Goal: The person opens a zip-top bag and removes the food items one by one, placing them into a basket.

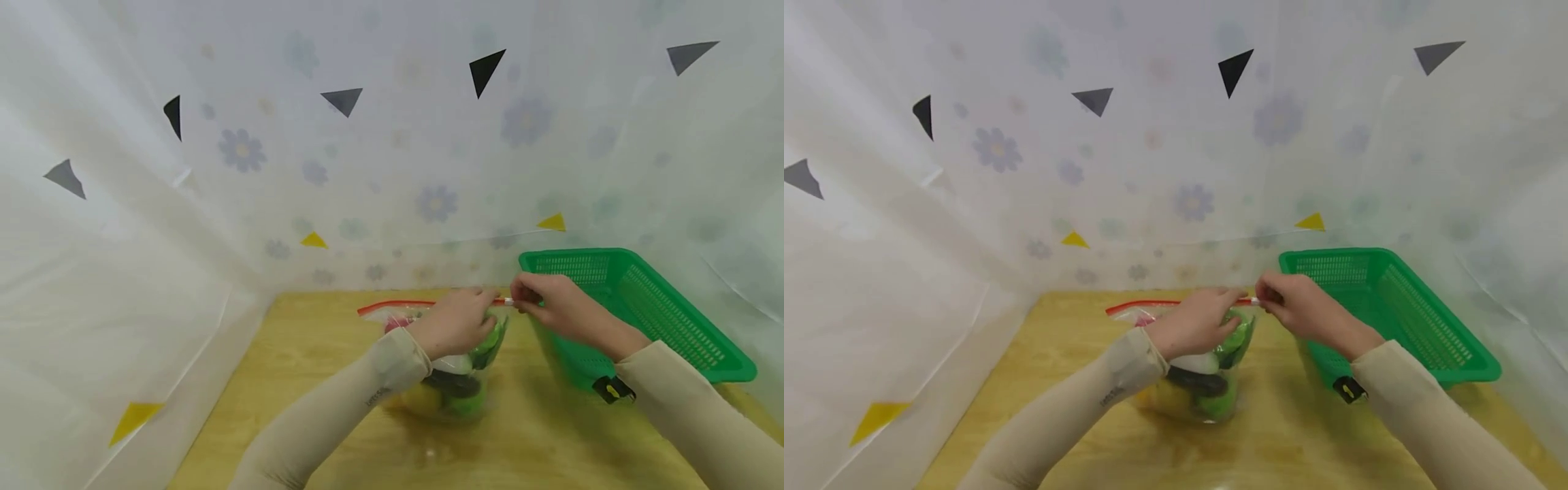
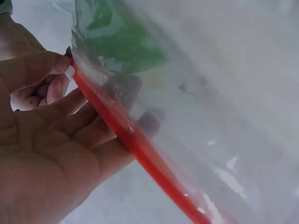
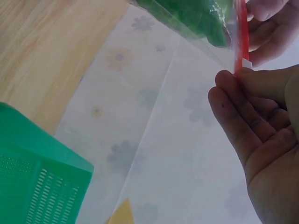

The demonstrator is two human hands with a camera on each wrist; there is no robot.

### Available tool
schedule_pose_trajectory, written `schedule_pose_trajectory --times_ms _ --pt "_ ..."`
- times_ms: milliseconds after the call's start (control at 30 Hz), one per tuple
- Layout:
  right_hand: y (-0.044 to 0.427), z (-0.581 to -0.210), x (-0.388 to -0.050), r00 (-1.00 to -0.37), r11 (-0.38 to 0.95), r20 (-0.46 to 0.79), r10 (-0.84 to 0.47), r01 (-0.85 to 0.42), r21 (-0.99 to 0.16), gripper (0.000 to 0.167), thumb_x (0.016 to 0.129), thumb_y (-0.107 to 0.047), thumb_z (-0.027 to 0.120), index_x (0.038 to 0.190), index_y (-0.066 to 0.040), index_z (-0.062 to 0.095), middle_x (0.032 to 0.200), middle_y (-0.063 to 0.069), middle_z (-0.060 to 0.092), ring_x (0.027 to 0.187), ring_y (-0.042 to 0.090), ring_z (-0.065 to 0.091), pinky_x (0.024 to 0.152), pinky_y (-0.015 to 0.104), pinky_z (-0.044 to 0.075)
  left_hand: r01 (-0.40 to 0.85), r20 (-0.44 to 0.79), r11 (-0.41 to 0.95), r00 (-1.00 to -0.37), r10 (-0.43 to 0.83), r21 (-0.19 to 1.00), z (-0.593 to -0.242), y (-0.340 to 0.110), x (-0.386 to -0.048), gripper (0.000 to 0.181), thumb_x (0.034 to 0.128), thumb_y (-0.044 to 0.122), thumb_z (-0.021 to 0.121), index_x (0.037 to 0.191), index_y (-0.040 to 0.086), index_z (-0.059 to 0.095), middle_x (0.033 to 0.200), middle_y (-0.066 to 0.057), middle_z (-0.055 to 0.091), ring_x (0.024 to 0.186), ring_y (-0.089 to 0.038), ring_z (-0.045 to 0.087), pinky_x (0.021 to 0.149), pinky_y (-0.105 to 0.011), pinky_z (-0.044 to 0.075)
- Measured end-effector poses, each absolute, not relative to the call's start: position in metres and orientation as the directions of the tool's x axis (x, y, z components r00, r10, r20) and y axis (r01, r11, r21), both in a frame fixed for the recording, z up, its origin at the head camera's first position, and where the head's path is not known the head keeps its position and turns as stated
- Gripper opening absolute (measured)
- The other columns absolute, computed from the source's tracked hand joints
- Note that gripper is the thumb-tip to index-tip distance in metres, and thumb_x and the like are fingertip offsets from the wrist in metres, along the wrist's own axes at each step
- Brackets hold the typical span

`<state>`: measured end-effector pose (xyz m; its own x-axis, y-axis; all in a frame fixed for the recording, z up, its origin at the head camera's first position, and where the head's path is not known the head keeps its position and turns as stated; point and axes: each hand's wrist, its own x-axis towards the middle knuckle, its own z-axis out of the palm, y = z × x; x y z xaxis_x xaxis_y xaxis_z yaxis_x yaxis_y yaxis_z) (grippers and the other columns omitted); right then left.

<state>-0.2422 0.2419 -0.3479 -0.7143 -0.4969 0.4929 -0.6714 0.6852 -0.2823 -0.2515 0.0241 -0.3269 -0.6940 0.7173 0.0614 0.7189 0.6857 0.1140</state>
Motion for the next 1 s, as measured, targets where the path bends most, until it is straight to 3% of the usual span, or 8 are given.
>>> schedule_pose_trajectory --times_ms 200,367,633,767,1000 --pt "0.247 -0.345 -0.244 -0.687 0.675 0.54 -0.487 -0.688 -0.266 0.027 0.087 0.003 0.075 0.093 -0.019 0.061 0.087 -0.011 0.067 0.079 0.002 0.065 0.068 0.025 0.055 0.739 0.083 0.658 -0.672 0.736 0.144 -0.314 0.045 -0.259 0.027 0.1076 0.023 0.044 0.128 0.016 0.062 0.113 0.003 0.067 0.092 -0.007 0.061 0.079 -0.02 0.049" --pt "0.248 -0.344 -0.244 -0.666 0.653 0.561 -0.492 -0.708 -0.268 0.029 0.087 0.006 0.074 0.088 -0.019 0.057 0.085 -0.01 0.065 0.08 0.004 0.066 0.067 0.025 0.053 0.754 0.134 0.637 -0.656 0.743 0.158 -0.311 0.054 -0.264 0.025 0.109 0.027 0.045 0.112 0.021 0.069 0.094 0.008 0.068 0.076 -0.004 0.058 0.068 -0.018 0.045" --pt "0.246 -0.343 -0.242 -0.647 0.64 0.569 -0.507 -0.725 -0.253 0.04 0.086 0.009 0.073 0.081 -0.02 0.046 0.08 -0.013 0.057 0.081 0.002 0.063 0.064 0.025 0.047 0.769 0.211 0.638 -0.631 0.747 0.042 -0.313 0.053 -0.268 0.014 0.1043 0.027 0.057 0.104 0.021 0.069 0.095 0.007 0.071 0.08 -0.005 0.064 0.067 -0.016 0.048" --pt "0.245 -0.341 -0.243 -0.631 0.636 0.569 -0.527 -0.737 -0.228 0.04 0.086 0.007 0.075 0.081 -0.024 0.05 0.081 -0.018 0.058 0.082 0.001 0.064 0.068 0.026 0.053 0.741 0.155 0.671 -0.666 0.73 0.025 -0.311 0.045 -0.267 0.012 0.1049 0.021 0.056 0.102 0.018 0.066 0.092 0.006 0.067 0.077 -0.006 0.061 0.066 -0.018 0.047" --pt "0.25 -0.339 -0.244 -0.613 0.647 0.578 -0.538 -0.74 -0.183 0.041 0.084 0.008 0.075 0.082 -0.027 0.054 0.082 -0.02 0.059 0.082 0.003 0.067 0.069 0.028 0.056 0.685 0.126 0.726 -0.727 0.675 0.058 -0.307 0.021 -0.27 0.013 0.1039 0.025 0.058 0.097 0.018 0.065 0.093 0.007 0.067 0.081 -0.008 0.062 0.071 -0.023 0.05"
